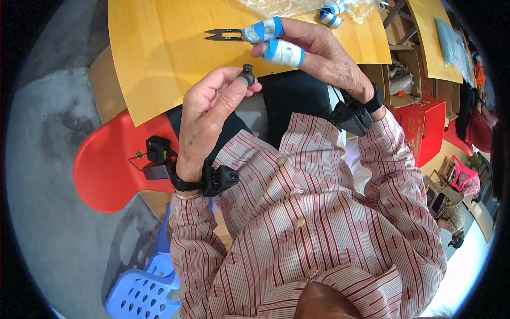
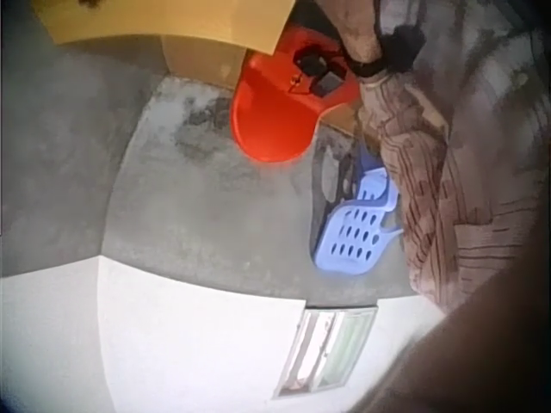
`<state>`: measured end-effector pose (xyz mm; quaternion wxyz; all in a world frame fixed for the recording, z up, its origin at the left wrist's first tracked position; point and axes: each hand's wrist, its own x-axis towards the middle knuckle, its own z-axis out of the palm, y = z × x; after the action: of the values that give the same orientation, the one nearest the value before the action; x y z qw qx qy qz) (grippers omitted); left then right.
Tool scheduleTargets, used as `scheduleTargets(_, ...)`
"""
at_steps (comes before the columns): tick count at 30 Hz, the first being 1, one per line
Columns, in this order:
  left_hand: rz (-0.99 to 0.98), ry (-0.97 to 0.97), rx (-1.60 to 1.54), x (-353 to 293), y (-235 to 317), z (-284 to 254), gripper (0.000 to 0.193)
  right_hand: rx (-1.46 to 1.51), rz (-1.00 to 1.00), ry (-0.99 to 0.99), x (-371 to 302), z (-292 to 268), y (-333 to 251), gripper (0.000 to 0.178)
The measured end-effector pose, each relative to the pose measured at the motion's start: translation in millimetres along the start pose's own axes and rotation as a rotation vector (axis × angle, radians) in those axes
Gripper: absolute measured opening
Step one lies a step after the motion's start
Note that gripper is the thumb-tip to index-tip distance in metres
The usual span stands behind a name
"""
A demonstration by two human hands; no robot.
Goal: The person selects black plastic components and small metal inserts from the table, then fits and presses the inserts into the plastic components by hand.
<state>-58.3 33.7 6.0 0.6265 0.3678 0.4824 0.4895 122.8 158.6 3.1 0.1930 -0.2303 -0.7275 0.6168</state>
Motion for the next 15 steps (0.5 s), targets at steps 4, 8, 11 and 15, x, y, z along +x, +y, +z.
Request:
scheduleTargets(4, -0.001, 0.025, -0.046, -2, 2, -2, 0.021, -0.575, -0.301, 0.033, 1, 4, -9, 0.066)
scheduleTargets(8, -0.014, 0.071, -0.029, -1, 7, 4, 0.017, -0.991, -0.475, 0.107, -3, 17, -22, 0.031)
scheduleTargets(11, -0.019, 0.055, 0.003, -1, 8, 3, 0.016, -1.124, -0.500, 0.081, -4, 21, -27, 0.023)
scheduleTargets(15, -0.004, 0.071, 0.051, 1, 10, 4, 0.015, -1.200, -0.554, 0.095, -7, 24, -26, 0.018)
